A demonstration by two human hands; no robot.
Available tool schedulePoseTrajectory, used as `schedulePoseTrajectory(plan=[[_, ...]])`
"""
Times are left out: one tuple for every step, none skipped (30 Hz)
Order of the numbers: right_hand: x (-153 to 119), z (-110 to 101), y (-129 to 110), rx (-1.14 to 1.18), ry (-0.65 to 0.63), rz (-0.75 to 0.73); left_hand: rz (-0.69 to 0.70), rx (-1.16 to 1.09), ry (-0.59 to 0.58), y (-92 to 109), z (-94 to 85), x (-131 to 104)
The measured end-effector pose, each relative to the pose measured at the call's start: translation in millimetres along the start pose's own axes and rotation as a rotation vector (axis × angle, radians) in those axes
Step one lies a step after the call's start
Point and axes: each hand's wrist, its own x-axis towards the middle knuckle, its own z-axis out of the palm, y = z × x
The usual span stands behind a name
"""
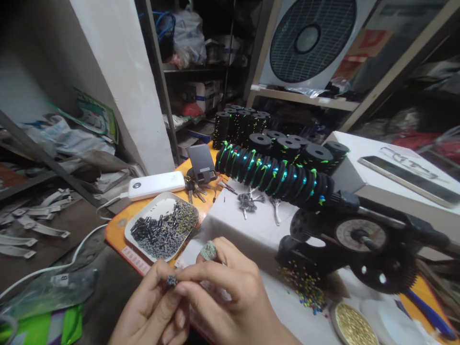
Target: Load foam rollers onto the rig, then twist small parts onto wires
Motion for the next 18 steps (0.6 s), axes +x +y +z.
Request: schedulePoseTrajectory(plan=[[0.2, 0.2, -1.5, -0.006, -0.005, 0.012, 0.010, -0.001, -0.013, -0.6, 0.3, 0.3], [0.1, 0.5, -2.9, -0.019, -0.011, 0.026, 0.024, -0.006, -0.023, -1.4, 0.6, 0.6], [-0.1, 0.8, -4.1, -0.036, -0.015, 0.037, 0.036, -0.016, -0.027, -2.4, 0.9, 0.7], [-0.6, 1.2, -4.9, -0.053, -0.013, 0.041, 0.046, -0.033, -0.019, -3.4, 1.1, 0.8], [-1.2, 1.5, -5.2, -0.065, -0.007, 0.047, 0.057, -0.053, 0.001, -4.2, 1.3, 0.7], [-1.8, 1.8, -4.9, -0.070, 0.000, 0.056, 0.071, -0.071, 0.030, -4.9, 1.4, 0.6], [-2.2, 1.9, -4.1, -0.063, 0.003, 0.057, 0.087, -0.084, 0.063, -5.3, 1.3, 0.3], [-2.3, 1.7, -3.0, -0.053, -0.004, 0.055, 0.106, -0.092, 0.094, -5.4, 1.0, 0.1], [-2.0, 1.4, -1.6, -0.049, -0.022, 0.046, 0.128, -0.098, 0.115, -5.1, 0.4, -0.1], [-1.3, 0.7, -0.1, -0.057, -0.044, 0.019, 0.144, -0.104, 0.124, -4.4, -0.4, -0.2], [-0.3, -0.1, 1.3, -0.084, -0.064, -0.026, 0.152, -0.111, 0.121, -3.5, -1.4, -0.3], [1.0, -1.2, 2.5, -0.131, -0.081, -0.083, 0.154, -0.122, 0.111, -2.3, -2.6, -0.2], [2.3, -2.3, 3.4, -0.191, -0.089, -0.143, 0.154, -0.132, 0.098, -1.0, -3.8, 0.0], [3.6, -3.4, 3.9, -0.248, -0.083, -0.186, 0.155, -0.141, 0.086, 0.2, -5.0, 0.3], [4.6, -4.4, 4.0, -0.278, -0.069, -0.212, 0.159, -0.148, 0.075, 1.2, -6.0, 0.7], [5.4, -5.3, 3.8, -0.275, -0.045, -0.206, 0.164, -0.154, 0.065, 2.0, -6.9, 1.1], [5.8, -6.0, 3.3, -0.242, -0.019, -0.165, 0.168, -0.160, 0.058, 2.4, -7.4, 1.5], [5.9, -6.6, 2.5, -0.185, 0.013, -0.099, 0.168, -0.166, 0.048, 2.5, -7.7, 1.8]])
